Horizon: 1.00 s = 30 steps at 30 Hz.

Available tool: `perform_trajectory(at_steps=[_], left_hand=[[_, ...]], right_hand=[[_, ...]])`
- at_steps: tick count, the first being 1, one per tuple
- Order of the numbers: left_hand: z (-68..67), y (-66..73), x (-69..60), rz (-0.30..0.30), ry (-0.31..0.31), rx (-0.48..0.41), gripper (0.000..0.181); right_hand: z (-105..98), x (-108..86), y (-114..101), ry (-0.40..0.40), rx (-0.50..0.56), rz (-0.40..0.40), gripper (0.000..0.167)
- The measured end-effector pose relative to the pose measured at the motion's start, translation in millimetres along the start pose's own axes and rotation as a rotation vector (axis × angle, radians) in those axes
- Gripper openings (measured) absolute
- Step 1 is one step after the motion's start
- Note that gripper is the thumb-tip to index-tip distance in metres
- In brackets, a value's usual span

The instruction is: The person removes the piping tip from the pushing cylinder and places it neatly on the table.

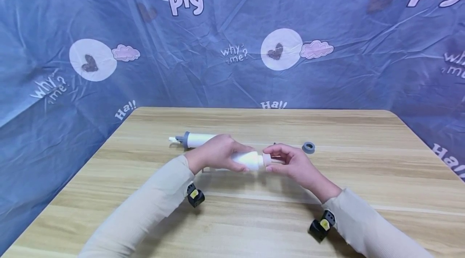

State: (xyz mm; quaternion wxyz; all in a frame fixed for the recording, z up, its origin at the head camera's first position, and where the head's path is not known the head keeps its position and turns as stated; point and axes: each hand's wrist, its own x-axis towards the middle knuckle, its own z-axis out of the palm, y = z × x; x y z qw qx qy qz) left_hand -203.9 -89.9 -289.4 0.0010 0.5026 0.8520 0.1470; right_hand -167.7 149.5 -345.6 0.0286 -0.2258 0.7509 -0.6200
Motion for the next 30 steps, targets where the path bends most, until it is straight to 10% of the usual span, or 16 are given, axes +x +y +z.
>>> perform_trajectory(at_steps=[30], left_hand=[[-1.7, -30.8, -63.8, -0.17, 0.001, 0.107, 0.052]], right_hand=[[-6.8, -3.7, -0.2, 0.048, -0.007, 0.037, 0.044]])
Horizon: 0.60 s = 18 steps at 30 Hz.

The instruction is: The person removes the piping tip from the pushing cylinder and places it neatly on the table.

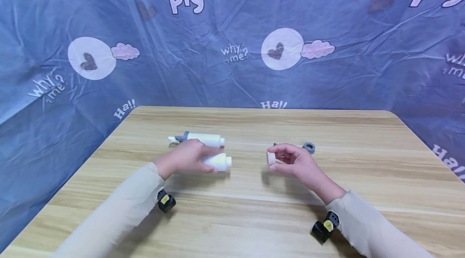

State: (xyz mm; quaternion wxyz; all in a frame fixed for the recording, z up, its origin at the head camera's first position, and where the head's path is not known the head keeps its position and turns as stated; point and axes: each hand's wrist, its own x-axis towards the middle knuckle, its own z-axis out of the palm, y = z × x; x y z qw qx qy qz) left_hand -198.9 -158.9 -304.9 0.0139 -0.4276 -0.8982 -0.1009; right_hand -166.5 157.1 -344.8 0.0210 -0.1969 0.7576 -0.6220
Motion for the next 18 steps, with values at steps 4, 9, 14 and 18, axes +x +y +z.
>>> perform_trajectory(at_steps=[4, 9, 14, 18], left_hand=[[1.1, -4.7, -6.1, -0.014, -0.021, 0.044, 0.052], [2.2, -10.5, -10.3, -0.039, -0.049, 0.056, 0.053], [4.7, -14.7, -13.4, -0.052, -0.043, 0.05, 0.052], [8.3, -16.7, -15.0, -0.052, -0.049, 0.057, 0.053]], right_hand=[[-0.3, -0.5, -0.4, 0.001, -0.01, 0.003, 0.043], [-2.3, -1.2, 0.8, 0.016, -0.03, 0.023, 0.045], [-4.4, -1.0, 2.4, 0.013, -0.029, 0.041, 0.046], [-4.9, -0.7, 3.2, 0.01, -0.031, 0.042, 0.046]])
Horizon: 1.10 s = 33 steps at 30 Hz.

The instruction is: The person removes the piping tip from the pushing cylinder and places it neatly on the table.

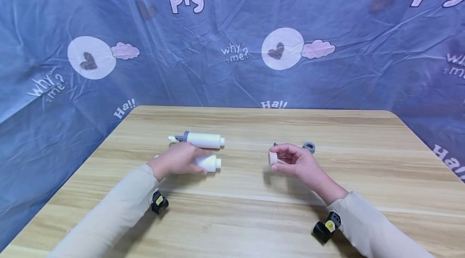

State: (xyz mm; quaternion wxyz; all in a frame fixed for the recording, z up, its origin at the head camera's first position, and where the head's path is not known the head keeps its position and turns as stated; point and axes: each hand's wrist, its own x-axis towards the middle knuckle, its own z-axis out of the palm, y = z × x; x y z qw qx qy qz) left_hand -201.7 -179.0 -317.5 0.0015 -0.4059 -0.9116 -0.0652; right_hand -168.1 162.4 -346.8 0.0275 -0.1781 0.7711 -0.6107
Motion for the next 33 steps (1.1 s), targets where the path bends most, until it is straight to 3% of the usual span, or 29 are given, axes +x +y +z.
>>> perform_trajectory(at_steps=[17, 27, 33], left_hand=[[8.1, -3.3, -0.1, 0.04, -0.007, -0.039, 0.055], [10.3, -2.2, -2.2, 0.007, -0.036, -0.072, 0.057], [9.0, -1.1, -3.2, 0.019, -0.021, -0.087, 0.059]], right_hand=[[-0.8, -1.0, 1.3, 0.009, -0.019, -0.014, 0.045], [-0.5, -0.9, 2.5, 0.013, -0.025, -0.018, 0.044], [-0.2, -1.4, -0.1, 0.012, -0.022, -0.033, 0.043]])
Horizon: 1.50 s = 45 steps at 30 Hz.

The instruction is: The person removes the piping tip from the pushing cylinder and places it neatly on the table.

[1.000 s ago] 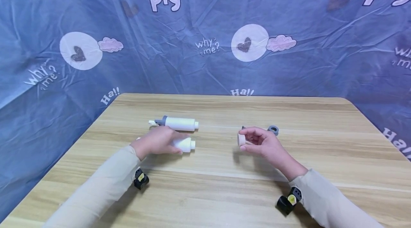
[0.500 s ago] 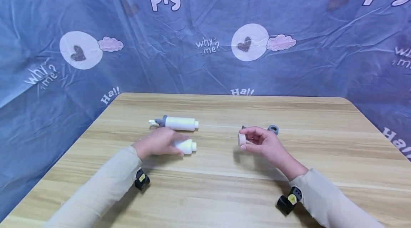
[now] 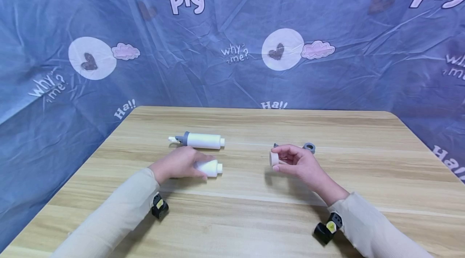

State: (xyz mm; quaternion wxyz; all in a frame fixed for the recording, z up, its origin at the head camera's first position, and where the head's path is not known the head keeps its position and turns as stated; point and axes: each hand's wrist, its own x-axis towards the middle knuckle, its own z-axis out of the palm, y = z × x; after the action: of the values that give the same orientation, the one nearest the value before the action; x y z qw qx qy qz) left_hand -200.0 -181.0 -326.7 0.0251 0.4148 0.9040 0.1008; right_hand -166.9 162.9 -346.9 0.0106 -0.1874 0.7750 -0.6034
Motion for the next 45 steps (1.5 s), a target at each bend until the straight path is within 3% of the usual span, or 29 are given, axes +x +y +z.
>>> perform_trajectory(at_steps=[12, 19, 26, 37, 41, 45], left_hand=[[1.9, -1.8, -1.0, -0.008, 0.023, -0.049, 0.059], [-2.5, 3.9, 0.4, -0.03, 0.094, -0.087, 0.06], [-6.3, 14.5, 7.7, 0.008, 0.187, -0.108, 0.053], [2.6, 38.2, 31.7, -0.026, 0.417, -0.356, 0.046], [6.2, 52.4, 41.8, -0.044, 0.454, -0.536, 0.045], [11.5, 65.3, 50.5, -0.023, 0.482, -0.687, 0.043]], right_hand=[[-0.5, -0.5, -1.3, -0.009, 0.009, 0.008, 0.043], [-1.0, 0.1, 0.3, -0.009, -0.001, 0.003, 0.043], [-2.3, 0.2, 0.2, -0.014, -0.016, 0.022, 0.044], [3.6, 0.8, -4.4, -0.025, -0.003, 0.009, 0.044], [4.4, 1.7, -5.5, -0.011, -0.026, 0.027, 0.044], [5.5, 2.4, -7.9, 0.009, -0.043, 0.042, 0.043]])
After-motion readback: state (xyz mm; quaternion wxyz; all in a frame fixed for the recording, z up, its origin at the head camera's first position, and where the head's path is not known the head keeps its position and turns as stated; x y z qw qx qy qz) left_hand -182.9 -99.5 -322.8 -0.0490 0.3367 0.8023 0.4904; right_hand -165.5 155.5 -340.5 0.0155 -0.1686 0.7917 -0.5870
